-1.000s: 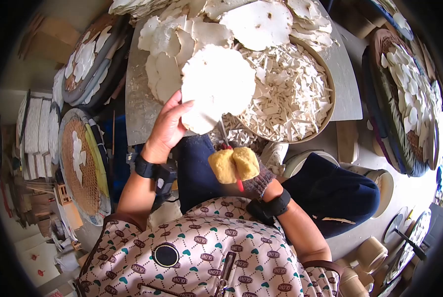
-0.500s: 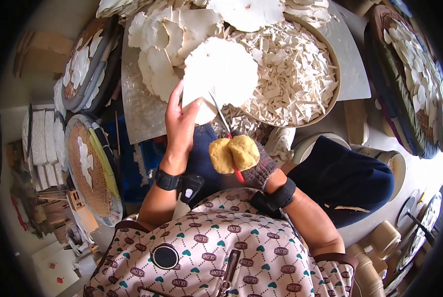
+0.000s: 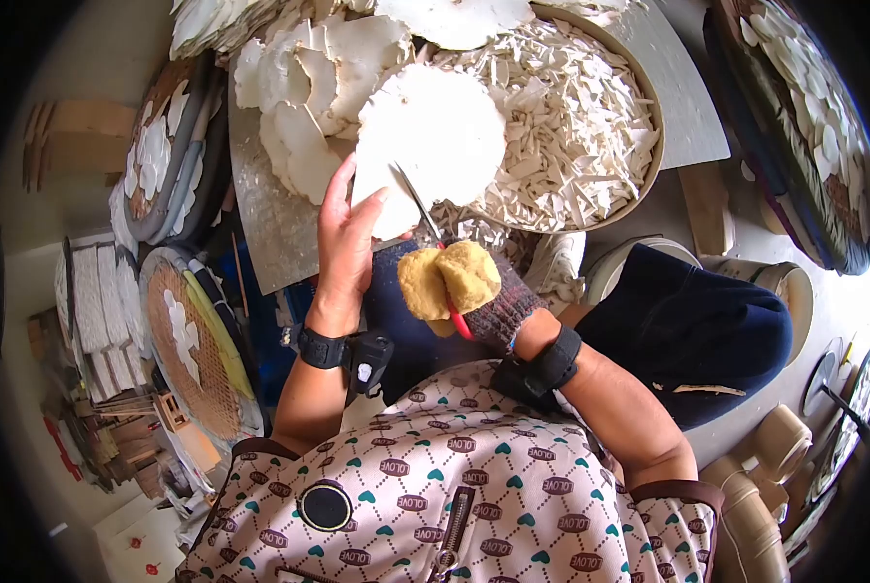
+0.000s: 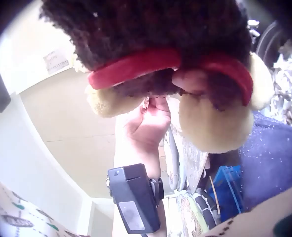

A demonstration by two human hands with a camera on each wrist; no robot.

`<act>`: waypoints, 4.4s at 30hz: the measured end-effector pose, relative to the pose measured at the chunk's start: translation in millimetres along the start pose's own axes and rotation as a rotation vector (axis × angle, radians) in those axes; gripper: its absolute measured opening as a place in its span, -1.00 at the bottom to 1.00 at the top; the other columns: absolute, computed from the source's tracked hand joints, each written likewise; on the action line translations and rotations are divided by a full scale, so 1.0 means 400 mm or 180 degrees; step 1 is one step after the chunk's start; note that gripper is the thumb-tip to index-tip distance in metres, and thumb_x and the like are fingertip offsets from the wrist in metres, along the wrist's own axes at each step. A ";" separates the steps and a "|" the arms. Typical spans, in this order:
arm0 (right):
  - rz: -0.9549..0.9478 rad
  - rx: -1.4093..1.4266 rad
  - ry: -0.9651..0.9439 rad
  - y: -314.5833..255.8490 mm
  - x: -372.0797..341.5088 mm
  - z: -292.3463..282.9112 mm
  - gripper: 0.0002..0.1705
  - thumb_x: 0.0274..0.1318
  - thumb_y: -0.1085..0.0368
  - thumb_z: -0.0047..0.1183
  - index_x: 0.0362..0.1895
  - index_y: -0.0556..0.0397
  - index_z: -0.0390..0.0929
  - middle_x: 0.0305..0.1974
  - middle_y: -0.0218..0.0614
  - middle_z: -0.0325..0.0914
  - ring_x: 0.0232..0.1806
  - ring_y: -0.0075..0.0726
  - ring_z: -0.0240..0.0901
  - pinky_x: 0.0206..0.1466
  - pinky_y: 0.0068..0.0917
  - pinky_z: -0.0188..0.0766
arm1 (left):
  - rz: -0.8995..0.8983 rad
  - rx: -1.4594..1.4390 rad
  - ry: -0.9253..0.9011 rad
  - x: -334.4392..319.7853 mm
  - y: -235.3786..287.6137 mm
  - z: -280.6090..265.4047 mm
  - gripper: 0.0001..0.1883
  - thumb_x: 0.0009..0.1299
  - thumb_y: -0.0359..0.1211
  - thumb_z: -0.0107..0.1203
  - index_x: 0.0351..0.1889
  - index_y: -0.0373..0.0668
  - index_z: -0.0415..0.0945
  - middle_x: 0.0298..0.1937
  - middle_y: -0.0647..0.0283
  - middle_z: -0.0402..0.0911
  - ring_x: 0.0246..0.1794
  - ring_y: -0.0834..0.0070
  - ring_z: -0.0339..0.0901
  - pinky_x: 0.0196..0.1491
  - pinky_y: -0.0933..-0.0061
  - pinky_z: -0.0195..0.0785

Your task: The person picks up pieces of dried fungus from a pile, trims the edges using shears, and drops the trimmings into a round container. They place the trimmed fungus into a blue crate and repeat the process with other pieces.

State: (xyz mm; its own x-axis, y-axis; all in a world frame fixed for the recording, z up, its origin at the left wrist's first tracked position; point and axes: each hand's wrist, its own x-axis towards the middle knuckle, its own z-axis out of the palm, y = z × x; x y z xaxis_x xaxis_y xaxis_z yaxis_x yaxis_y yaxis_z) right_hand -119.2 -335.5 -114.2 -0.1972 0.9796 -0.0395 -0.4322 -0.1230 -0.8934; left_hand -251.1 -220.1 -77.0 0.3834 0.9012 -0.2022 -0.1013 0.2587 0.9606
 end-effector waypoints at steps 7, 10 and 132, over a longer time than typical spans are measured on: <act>-0.0255 -0.0807 -0.0002 0.023 0.029 -0.032 -0.74 -0.04 0.28 0.04 -0.21 0.05 0.46 -0.32 -0.23 0.53 -0.27 -0.16 0.47 -0.16 -0.36 0.38 | 0.0321 0.0209 -0.0033 0.004 -0.027 -0.005 -0.44 0.24 -0.55 -0.04 0.21 -0.41 0.07 0.05 0.10 0.38 -0.08 0.53 0.42 -0.02 0.56 0.33; -0.0569 -0.1293 0.0047 0.027 0.061 -0.044 -0.74 -0.20 0.29 0.11 -0.30 0.02 0.47 -0.38 -0.19 0.52 -0.33 -0.05 0.45 -0.27 -0.28 0.38 | 0.0085 0.0014 0.0020 0.002 -0.022 -0.010 -0.45 0.24 -0.55 -0.05 0.21 -0.42 0.07 0.07 0.11 0.36 -0.04 0.54 0.40 0.02 0.57 0.28; -0.0521 -0.3291 -0.0553 0.033 -0.153 -0.040 -0.67 -0.17 0.22 0.16 -0.25 0.06 0.47 -0.33 -0.16 0.51 -0.24 -0.10 0.46 -0.14 -0.38 0.39 | 0.1434 0.5587 -0.2677 0.333 0.117 0.209 -0.48 -0.02 -0.38 0.05 0.00 -0.25 0.39 0.03 0.01 0.40 0.06 0.14 0.35 0.09 0.32 0.25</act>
State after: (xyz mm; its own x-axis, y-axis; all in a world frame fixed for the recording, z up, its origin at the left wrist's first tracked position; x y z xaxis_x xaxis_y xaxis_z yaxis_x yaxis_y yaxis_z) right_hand -98.6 -394.3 -130.7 -0.3627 0.9257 0.1071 0.4776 0.2834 -0.8316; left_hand -128.1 -117.1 -43.0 0.9009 0.2975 -0.3160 0.3482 -0.9301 0.1169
